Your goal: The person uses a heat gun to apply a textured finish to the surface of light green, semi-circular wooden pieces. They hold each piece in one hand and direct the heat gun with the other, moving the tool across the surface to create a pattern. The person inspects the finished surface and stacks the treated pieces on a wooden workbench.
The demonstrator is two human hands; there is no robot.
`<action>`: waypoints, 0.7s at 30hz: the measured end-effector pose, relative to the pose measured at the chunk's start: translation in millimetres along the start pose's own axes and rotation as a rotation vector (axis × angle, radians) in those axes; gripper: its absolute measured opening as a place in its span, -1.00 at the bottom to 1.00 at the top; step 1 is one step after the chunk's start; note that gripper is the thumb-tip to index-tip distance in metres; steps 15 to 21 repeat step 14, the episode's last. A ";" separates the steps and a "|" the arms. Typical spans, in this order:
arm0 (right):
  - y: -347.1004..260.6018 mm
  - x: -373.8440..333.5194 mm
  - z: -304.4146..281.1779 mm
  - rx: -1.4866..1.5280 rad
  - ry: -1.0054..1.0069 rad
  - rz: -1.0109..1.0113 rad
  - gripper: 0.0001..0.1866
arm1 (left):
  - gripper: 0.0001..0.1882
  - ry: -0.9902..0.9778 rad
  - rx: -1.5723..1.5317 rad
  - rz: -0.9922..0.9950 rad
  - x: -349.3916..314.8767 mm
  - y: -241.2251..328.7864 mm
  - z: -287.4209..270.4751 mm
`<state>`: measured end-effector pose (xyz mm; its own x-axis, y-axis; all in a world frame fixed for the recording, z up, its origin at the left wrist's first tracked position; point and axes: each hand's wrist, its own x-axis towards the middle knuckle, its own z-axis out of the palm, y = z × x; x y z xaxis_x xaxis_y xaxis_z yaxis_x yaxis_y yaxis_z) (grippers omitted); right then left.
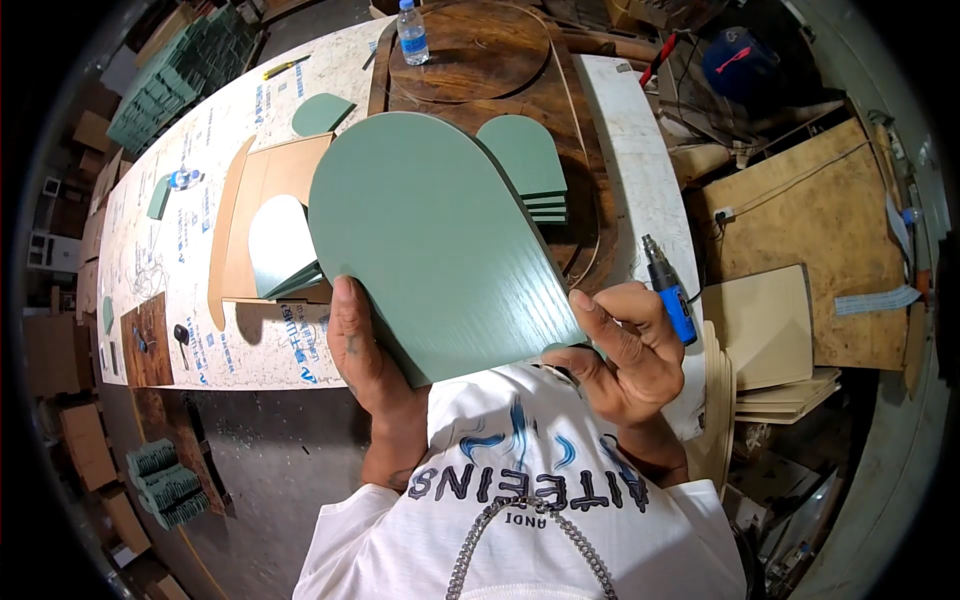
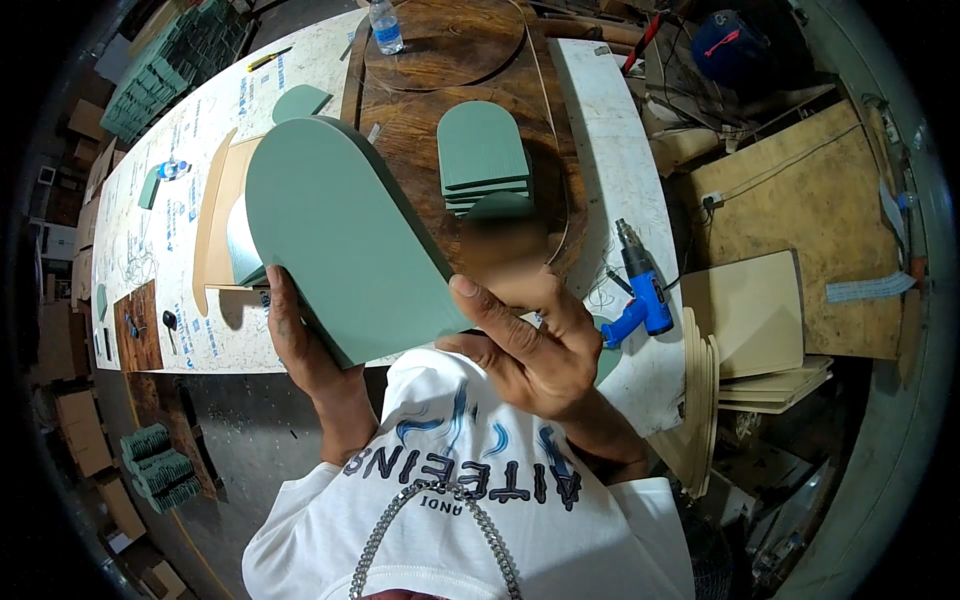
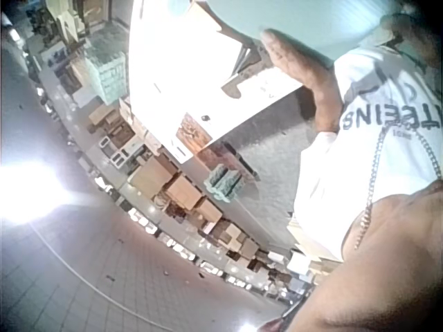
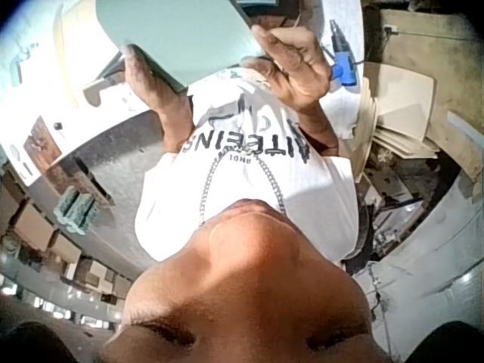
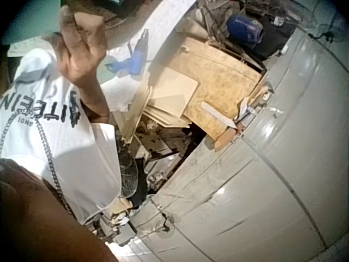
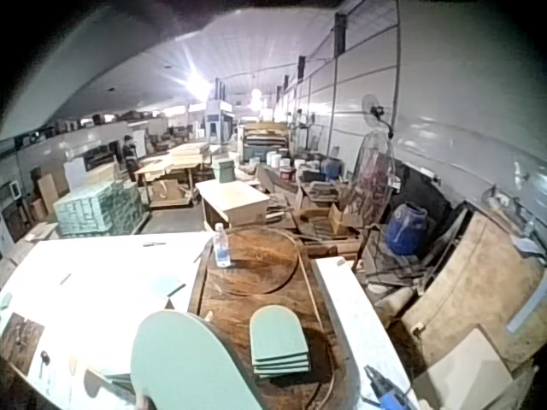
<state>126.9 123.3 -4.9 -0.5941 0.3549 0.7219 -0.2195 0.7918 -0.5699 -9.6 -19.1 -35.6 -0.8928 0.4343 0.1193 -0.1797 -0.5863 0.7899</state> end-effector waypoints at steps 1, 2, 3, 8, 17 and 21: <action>0.5 -0.3 0.5 0.019 0.005 -0.002 -0.46 | -0.51 0.003 -0.011 -0.003 0.1 0.0 0.1; 0.9 -0.5 1.4 0.037 0.010 -0.004 -0.46 | -0.50 0.005 -0.022 -0.007 0.2 -0.1 0.3; 1.1 -0.5 2.1 0.056 0.015 -0.006 -0.46 | -0.50 0.007 -0.033 -0.010 0.3 -0.3 0.3; 3.3 -1.3 2.2 0.035 0.068 -0.022 -0.52 | -0.50 -0.027 -0.061 0.003 2.1 -3.5 -4.5; 11.0 -15.0 0.8 0.234 0.178 0.105 -0.29 | -0.46 0.069 0.001 -0.115 5.4 2.4 7.4; 11.0 -15.0 0.8 0.234 0.178 0.105 -0.29 | -0.46 0.069 0.001 -0.115 5.4 2.4 7.4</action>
